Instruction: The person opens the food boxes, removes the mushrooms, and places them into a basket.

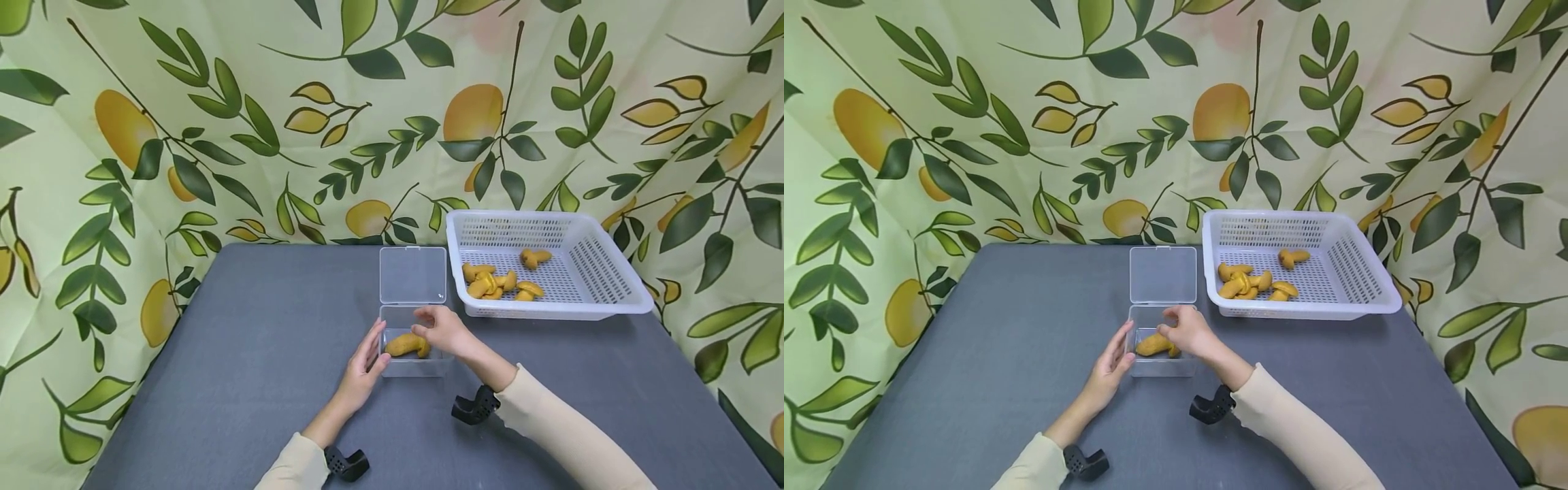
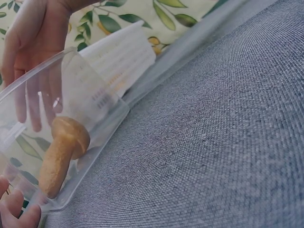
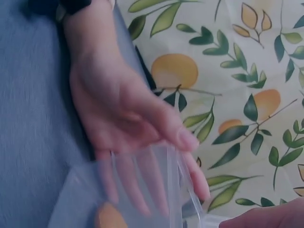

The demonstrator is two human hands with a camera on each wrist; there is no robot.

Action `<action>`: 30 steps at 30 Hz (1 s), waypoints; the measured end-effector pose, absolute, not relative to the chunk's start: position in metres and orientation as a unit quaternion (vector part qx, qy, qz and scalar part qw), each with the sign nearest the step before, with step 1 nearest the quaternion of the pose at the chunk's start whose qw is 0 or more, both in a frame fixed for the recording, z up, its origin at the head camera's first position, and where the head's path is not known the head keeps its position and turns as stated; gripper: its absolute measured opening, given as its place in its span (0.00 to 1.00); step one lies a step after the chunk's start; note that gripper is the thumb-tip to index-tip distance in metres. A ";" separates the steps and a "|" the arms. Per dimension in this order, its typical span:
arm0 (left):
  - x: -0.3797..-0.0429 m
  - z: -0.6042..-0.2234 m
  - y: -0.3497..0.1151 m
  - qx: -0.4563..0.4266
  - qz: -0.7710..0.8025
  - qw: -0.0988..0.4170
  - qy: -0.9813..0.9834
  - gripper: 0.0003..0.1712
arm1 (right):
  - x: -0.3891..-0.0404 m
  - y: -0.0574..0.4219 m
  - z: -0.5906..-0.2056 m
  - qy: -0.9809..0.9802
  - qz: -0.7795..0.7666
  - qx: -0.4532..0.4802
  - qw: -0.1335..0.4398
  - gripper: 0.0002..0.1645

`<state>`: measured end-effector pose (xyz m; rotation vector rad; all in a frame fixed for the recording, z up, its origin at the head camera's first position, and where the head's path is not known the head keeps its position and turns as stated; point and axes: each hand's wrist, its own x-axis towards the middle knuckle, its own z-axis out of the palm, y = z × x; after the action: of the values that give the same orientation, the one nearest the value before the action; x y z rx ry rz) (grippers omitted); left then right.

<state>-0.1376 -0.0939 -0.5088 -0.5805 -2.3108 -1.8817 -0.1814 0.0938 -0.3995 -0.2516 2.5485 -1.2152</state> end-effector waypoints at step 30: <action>-0.138 -0.511 -0.093 -0.186 -0.622 0.054 -0.758 0.31 | -0.182 0.094 -0.414 0.872 -0.444 -0.154 0.139 0.21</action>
<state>-0.1382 -0.0930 -0.5114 -0.5661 -2.3042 -1.8905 -0.1817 0.0939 -0.4139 -0.4449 2.5190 -1.2833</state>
